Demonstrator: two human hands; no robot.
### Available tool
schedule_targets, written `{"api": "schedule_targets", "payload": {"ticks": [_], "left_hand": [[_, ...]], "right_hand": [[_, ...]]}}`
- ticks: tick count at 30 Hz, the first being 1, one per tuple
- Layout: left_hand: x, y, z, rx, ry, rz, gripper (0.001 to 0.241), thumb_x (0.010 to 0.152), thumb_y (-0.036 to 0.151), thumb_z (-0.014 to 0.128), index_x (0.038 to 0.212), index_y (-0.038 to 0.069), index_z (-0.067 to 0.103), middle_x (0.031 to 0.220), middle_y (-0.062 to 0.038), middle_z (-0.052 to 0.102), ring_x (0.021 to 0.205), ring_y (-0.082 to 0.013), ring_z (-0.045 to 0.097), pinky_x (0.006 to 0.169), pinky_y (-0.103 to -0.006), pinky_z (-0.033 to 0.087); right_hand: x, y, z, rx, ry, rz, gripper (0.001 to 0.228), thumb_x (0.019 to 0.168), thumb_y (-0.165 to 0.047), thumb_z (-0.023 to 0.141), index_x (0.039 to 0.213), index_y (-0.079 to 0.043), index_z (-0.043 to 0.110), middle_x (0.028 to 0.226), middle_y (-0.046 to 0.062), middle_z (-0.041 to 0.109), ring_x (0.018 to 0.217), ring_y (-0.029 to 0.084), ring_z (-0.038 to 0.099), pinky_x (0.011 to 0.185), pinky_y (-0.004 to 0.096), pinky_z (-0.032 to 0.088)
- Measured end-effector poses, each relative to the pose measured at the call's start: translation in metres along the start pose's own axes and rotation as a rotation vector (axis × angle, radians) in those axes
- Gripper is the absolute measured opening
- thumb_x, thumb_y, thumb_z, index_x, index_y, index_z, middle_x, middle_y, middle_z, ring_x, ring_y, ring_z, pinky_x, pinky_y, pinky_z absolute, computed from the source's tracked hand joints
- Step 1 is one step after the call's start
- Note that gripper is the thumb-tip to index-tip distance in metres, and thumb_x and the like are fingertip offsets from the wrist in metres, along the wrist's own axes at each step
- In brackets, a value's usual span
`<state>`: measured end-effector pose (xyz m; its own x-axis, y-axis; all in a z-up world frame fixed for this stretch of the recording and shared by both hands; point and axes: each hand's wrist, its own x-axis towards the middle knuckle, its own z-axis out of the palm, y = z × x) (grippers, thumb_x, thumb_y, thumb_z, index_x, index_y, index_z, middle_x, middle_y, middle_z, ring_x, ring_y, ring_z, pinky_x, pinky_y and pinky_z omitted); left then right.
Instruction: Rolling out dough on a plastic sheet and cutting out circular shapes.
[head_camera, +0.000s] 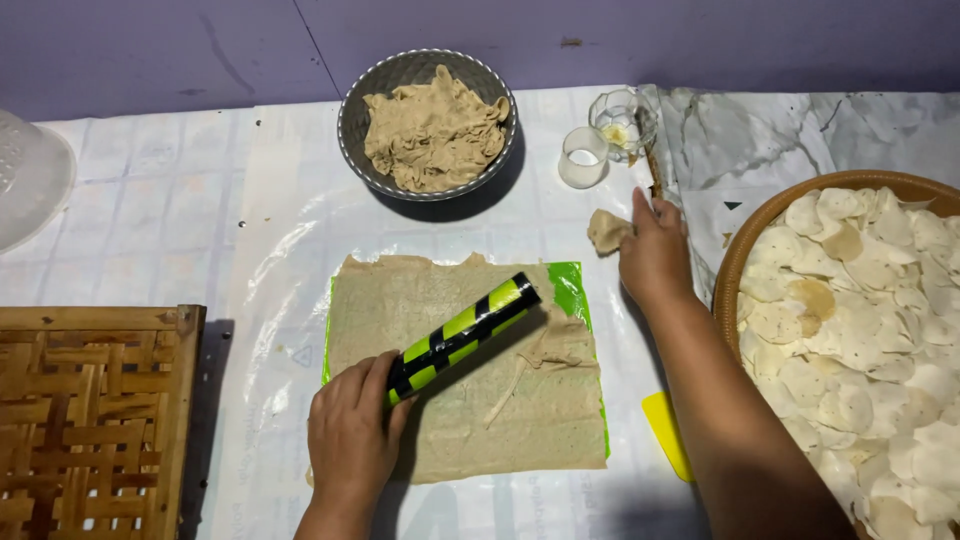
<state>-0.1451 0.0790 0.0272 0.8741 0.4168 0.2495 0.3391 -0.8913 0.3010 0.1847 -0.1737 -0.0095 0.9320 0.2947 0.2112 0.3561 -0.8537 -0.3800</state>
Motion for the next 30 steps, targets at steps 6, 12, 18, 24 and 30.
{"api": "schedule_targets", "payload": {"ticks": [6,12,18,24,30], "left_hand": [[0.006,0.05,0.017,-0.164,-0.126,0.282,0.057,0.084,0.04,0.078,0.132,0.015,0.062,0.118,-0.004,0.07,0.111,-0.0225,0.063,0.098,-0.0415,0.044],[-0.008,0.088,0.058,-0.164,-0.065,0.359,0.062,0.087,0.025,0.071,0.145,0.012,0.053,0.144,-0.004,0.061,0.137,-0.0237,0.052,0.116,-0.0465,0.033],[0.019,0.092,0.074,-0.014,-0.02,0.286,0.058,0.106,0.041,0.037,0.155,0.01,0.043,0.164,-0.007,0.04,0.155,-0.0292,0.025,0.124,-0.0494,0.016],[0.117,0.095,0.069,-0.05,-0.372,0.14,0.061,0.11,0.041,0.021,0.163,0.012,0.025,0.172,-0.014,0.019,0.159,-0.033,0.011,0.125,-0.0575,-0.003],[0.121,0.089,0.08,-0.022,-0.363,0.13,0.065,0.109,0.046,0.019,0.165,0.013,0.017,0.173,-0.014,0.011,0.16,-0.0314,0.005,0.125,-0.0575,-0.006]], "right_hand": [[-0.132,-0.097,-0.121,-0.079,-0.597,-0.395,0.093,0.076,-0.047,0.08,0.155,-0.029,0.035,0.156,0.003,0.04,0.143,0.026,0.029,0.119,0.065,-0.007],[-0.221,-0.031,-0.022,-0.357,-0.06,-0.347,0.076,0.089,-0.045,0.058,0.157,-0.021,0.036,0.153,0.007,0.045,0.149,0.022,0.035,0.118,0.075,0.013],[-0.178,-0.024,0.007,-0.36,-0.116,-0.251,0.078,0.102,-0.056,0.031,0.158,-0.001,0.026,0.17,0.015,0.02,0.16,0.026,0.008,0.121,0.068,-0.006],[-0.073,-0.07,-0.024,-0.234,-0.414,-0.066,0.07,0.107,-0.054,0.022,0.163,-0.011,0.021,0.171,0.018,0.016,0.161,0.028,0.005,0.119,0.07,-0.008],[-0.079,-0.061,-0.009,-0.219,-0.325,-0.051,0.081,0.105,-0.065,0.016,0.163,-0.008,0.021,0.172,0.02,0.012,0.161,0.027,0.0,0.119,0.068,-0.011]]}}
